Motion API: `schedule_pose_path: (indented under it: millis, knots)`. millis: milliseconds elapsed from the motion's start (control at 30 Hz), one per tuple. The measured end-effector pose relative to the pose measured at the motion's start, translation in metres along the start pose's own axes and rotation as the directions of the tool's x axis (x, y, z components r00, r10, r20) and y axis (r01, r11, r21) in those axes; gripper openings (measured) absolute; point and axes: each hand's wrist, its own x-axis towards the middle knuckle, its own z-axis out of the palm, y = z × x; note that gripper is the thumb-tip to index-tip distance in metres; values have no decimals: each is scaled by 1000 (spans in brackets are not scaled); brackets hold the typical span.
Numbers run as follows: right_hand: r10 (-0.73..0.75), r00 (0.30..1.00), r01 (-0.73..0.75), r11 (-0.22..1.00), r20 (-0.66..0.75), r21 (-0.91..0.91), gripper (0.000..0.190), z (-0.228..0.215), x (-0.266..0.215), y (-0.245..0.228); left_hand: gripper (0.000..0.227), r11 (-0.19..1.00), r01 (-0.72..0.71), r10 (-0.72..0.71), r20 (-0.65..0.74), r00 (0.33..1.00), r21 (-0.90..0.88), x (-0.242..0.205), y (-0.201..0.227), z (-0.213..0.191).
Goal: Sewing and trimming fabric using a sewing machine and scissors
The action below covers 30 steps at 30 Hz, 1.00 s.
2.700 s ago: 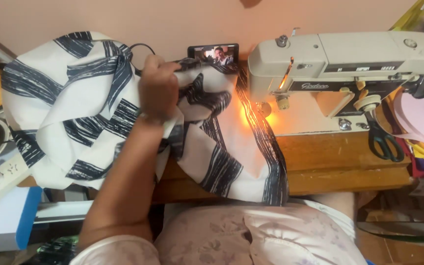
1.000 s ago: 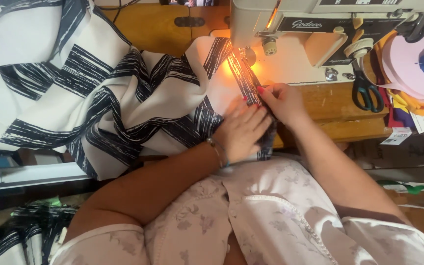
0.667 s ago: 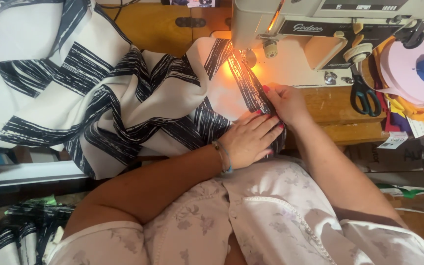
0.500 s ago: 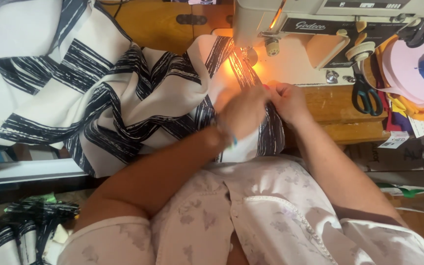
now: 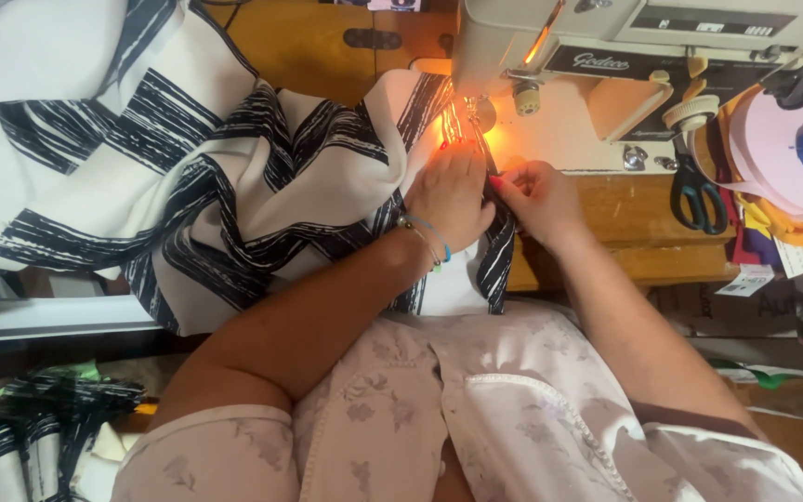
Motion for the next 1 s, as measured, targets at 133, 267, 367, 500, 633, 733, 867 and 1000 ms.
schedule_pose_path:
  millis: [133, 267, 367, 500, 633, 733, 867, 1000]
  knots:
    - [15, 1000, -15, 1000, 8, 24, 18, 0, -3, -7, 48, 1000, 9, -8, 42, 999, -15, -2, -1, 9]
    - [50, 999, -52, 993, 21, 109, 27, 3, 9, 36, 31, 976, -207, 210, -36, 977, 60, -15, 0, 32]
    - [78, 994, -91, 978, 76, 186, 27, 4, 10, 41, 19, 944, -299, 317, -128, 940, 140, -22, 13, 19]
    - [64, 989, -102, 948, 132, 301, 26, 1, 25, 65, 18, 904, -400, 425, -227, 876, 151, -26, 30, -6]
    - [69, 978, -125, 949, 195, 288, 28, -7, 15, 38, 2, 887, -449, 459, -311, 832, 106, -29, 45, -14]
    - [96, 970, -160, 944, 221, 289, 31, -11, 10, 31, 2, 876, -475, 472, -339, 814, 81, -32, 54, -20]
    - [131, 976, -183, 926, 173, 331, 29, -12, 10, 40, 4, 861, -506, 492, -317, 810, 44, -38, 67, -18]
    - [138, 981, -174, 933, 134, 316, 26, -12, 5, 32, 12, 835, -549, 522, -339, 783, 18, -40, 76, -15]
